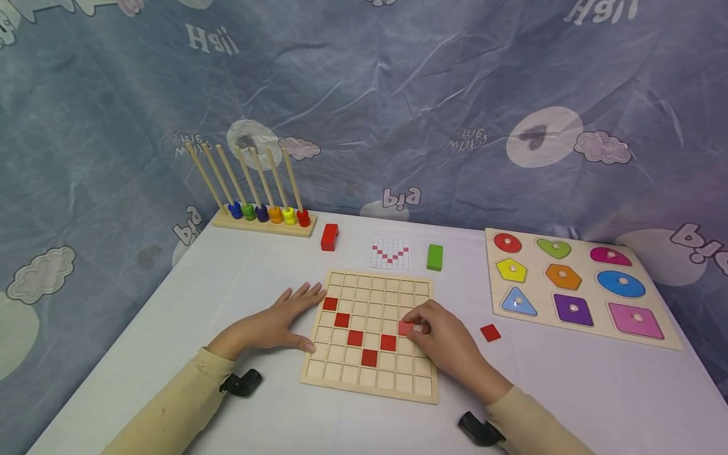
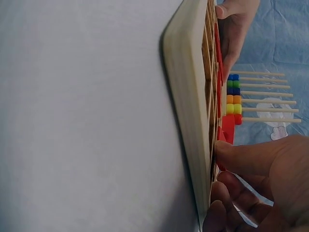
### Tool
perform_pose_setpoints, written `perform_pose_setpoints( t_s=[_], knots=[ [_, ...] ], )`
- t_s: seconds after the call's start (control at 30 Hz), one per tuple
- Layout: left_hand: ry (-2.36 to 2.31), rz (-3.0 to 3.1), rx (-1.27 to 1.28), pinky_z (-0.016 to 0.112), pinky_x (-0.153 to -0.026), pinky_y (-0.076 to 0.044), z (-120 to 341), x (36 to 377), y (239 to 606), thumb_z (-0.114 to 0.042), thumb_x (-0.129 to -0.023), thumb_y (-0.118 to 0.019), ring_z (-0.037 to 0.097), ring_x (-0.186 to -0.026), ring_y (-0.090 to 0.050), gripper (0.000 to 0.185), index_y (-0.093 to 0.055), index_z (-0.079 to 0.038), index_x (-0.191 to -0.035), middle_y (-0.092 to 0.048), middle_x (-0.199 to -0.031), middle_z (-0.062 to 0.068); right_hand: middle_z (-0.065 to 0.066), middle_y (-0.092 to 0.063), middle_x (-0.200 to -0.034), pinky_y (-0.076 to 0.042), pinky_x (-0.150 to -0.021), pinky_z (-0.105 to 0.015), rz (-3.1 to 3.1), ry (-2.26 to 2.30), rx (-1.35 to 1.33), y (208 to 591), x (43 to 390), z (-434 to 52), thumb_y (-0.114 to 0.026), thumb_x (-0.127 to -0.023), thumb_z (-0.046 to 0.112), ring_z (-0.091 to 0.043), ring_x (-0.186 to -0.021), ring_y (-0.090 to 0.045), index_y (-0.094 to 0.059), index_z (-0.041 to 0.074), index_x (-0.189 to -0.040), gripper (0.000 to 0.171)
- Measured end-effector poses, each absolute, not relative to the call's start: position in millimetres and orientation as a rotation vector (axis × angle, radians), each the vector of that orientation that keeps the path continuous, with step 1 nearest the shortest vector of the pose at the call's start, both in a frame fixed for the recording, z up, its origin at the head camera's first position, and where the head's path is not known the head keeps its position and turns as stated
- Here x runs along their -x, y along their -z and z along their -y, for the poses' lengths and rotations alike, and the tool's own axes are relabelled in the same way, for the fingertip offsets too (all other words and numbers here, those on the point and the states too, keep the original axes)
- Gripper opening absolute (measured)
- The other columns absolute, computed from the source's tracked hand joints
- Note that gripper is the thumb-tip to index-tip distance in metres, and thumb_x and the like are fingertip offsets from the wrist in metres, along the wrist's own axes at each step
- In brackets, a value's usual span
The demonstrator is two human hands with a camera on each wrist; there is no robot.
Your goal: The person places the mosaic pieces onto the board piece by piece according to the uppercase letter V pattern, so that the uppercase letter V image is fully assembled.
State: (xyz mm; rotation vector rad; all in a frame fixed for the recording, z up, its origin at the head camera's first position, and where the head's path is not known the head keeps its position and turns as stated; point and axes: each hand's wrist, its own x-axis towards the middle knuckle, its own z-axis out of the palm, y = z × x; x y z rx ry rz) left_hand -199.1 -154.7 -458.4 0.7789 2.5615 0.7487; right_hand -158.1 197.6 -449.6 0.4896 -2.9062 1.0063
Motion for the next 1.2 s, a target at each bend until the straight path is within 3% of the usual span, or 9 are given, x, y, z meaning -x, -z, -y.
perform_pose_setpoints(
  t_s=[0.53, 1.2],
  knots=[
    [-0.752, -2.563, -0.788, 0.053, -0.125, 0.004, 155.3, 197.5, 456.7, -0.048, -0.078, -0.086, 0.031, -0.157, -0.001, 0.11, -0.025, -0.013, -0.163, -0.013, -0.17, 0.009, 0.006, -0.064, -0.104, -0.049, -0.068, -0.024, 2.953, -0.972, -0.502, 448.1, 157.5, -196.8, -0.08, -0.087, 0.007, -0.011, -0.081, -0.054, -0.077, 0.017, -0.107, 0.023],
    [-0.752, -2.564, -0.796, 0.053, -0.125, 0.004, 155.3, 198.1, 459.0, -0.048, -0.078, -0.086, 0.03, -0.157, -0.001, 0.11, -0.025, -0.013, -0.163, -0.014, -0.17, 0.008, 0.007, -0.062, -0.103, -0.048, -0.068, -0.024, 2.959, -0.974, -0.497, 450.5, 158.3, -197.5, -0.08, -0.087, 0.008, -0.012, -0.083, -0.054, -0.079, 0.018, -0.106, 0.022]
  ],
)
